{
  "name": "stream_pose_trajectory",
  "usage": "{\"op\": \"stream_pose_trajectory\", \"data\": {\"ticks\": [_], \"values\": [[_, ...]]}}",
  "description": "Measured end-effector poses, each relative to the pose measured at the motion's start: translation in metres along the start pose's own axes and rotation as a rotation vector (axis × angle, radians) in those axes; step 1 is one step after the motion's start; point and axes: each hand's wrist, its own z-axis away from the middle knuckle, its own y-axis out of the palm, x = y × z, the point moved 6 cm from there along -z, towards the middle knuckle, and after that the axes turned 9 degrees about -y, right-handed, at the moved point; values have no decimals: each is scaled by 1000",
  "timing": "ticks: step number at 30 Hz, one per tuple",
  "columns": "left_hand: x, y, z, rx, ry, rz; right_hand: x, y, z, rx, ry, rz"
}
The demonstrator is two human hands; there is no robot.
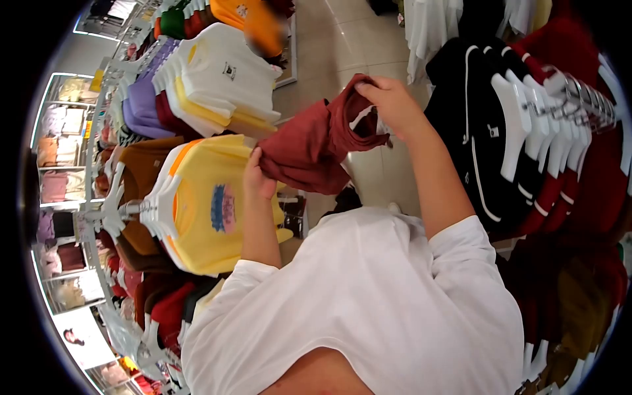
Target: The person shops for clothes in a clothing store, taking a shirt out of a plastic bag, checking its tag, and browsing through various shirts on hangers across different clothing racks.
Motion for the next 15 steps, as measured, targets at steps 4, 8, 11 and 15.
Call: {"op": "stream_pose_trajectory", "data": {"ticks": [4,8,11,15], "values": [[29,10,-81,75,-183,-240,22,34,-59,116,-83,217],[7,57,-159,56,84,-641,44,68,-128,158,-160,214],[-63,127,-161,210,417,-773,62,89,-177,102,-144,198],[-158,214,-135,515,719,-903,79,123,-245,20,-220,264]]}}
